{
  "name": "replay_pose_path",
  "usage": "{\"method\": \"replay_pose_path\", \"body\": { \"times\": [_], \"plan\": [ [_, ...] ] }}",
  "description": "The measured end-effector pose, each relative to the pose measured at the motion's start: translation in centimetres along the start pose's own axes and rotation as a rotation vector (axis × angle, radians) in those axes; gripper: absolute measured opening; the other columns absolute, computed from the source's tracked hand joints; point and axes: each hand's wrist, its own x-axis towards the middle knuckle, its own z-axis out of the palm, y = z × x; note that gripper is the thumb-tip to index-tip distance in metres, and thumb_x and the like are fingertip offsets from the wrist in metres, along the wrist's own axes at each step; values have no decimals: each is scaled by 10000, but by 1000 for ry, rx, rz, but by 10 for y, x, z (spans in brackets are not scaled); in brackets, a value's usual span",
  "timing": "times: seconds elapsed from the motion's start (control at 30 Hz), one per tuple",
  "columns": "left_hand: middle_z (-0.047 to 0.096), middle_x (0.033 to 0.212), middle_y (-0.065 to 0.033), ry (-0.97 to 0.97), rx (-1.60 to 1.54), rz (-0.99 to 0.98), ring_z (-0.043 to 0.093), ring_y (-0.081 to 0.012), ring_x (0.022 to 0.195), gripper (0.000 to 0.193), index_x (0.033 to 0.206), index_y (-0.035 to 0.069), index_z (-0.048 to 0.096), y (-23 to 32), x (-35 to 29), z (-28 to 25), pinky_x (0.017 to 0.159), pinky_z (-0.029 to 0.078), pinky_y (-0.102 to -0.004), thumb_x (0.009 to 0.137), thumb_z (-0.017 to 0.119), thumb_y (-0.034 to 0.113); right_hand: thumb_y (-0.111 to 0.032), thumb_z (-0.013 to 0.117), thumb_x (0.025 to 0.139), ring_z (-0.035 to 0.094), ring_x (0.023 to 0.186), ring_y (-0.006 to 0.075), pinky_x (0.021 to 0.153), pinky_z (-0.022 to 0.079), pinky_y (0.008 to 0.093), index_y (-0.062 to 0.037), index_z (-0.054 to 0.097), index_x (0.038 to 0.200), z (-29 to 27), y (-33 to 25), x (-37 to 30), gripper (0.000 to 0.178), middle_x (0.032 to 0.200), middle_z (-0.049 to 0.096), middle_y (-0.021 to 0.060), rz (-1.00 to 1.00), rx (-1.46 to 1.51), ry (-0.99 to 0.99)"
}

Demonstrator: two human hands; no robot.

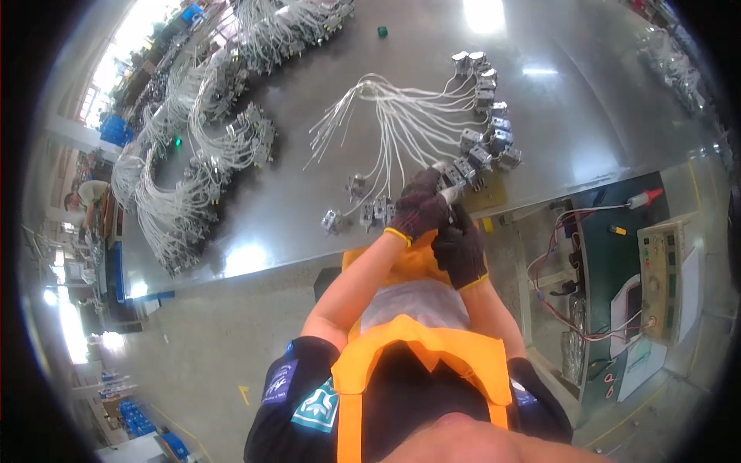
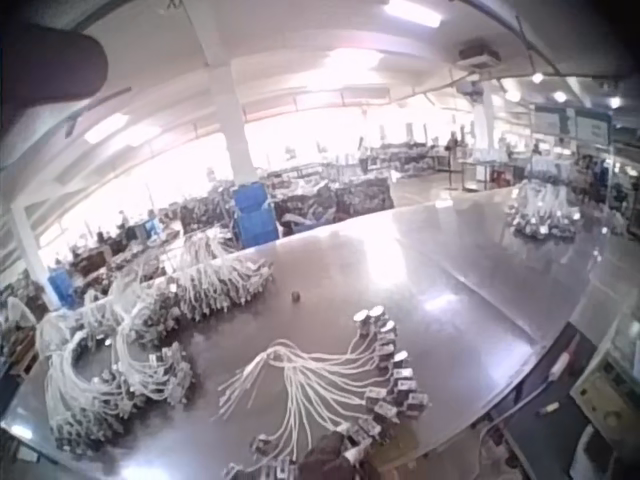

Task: Plugging individual connectors from a wire harness into a component board at an assembly station.

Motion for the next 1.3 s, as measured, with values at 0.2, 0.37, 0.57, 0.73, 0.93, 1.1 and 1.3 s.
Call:
{"method": "replay_pose_path", "body": {
  "times": [0.2, 0.37, 0.57, 0.73, 0.93, 1.1, 1.3],
  "plan": [
    [379, 1464, -285, 163, 62, 285, 364, -416, 1383, 828, 1432, -37, 357, 34, -51, -48, 1136, 331, -435, 793, 801, 248, -385, 455, 1025, 578, 636, 148, 552, 477, 287, -64, 619, 950, -6, -6, -25, 368, 774, 595, 49, 121, 519, -203],
    [534, 1344, -239, 77, 420, 362, 441, -410, 1328, 706, 1371, -13, 467, -13, -73, -81, 1104, 377, -450, 766, 786, 162, -130, 513, 1005, 646, 836, 154, 746, 524, 300, -22, 605, 1195, 13, -21, -30, 238, 934, 666, 94, 40, 330, -106],
    [540, 1221, -230, 27, 396, 359, 507, -422, 1154, 639, 1315, 39, 506, -51, -62, -67, 1011, 412, -468, 796, 759, 313, -117, 566, 982, 641, 856, 112, 768, 518, 285, -3, 597, 1199, 18, -27, -12, 247, 923, 696, 67, -185, -59, -267],
    [588, 1109, -189, -125, 229, 425, 549, -373, 1039, 521, 1229, 32, 565, -57, -54, -74, 937, 436, -457, 801, 754, 261, -104, 556, 983, 599, 828, 92, 770, 503, 267, -16, 619, 1166, 10, -35, -8, 212, 928, 671, 44, -226, -191, -425],
    [608, 935, -148, -29, 211, 330, 559, -337, 871, 489, 1153, 43, 616, -35, -52, -67, 792, 457, -423, 748, 814, 232, -179, 602, 967, 640, 879, 123, 775, 525, 309, -35, 648, 1139, -16, -59, 41, 230, 982, 701, 84, -283, -99, -435],
    [648, 948, -100, 70, 137, 189, 619, -195, 900, 502, 1219, -3, 621, -20, -31, -50, 814, 500, -329, 767, 799, 121, -229, 592, 971, 647, 804, 125, 700, 529, 282, -41, 645, 1139, -27, -69, 62, 257, 922, 698, 58, -377, -238, -199],
    [615, 944, -132, 137, 2, 167, 570, -316, 909, 505, 1191, 41, 601, -15, -14, -16, 810, 469, -425, 771, 795, 243, -234, 525, 1005, 604, 651, 88, 593, 492, 226, -46, 611, 1192, -42, -55, 7, 279, 872, 688, 37, 94, 54, -153]
  ]
}}
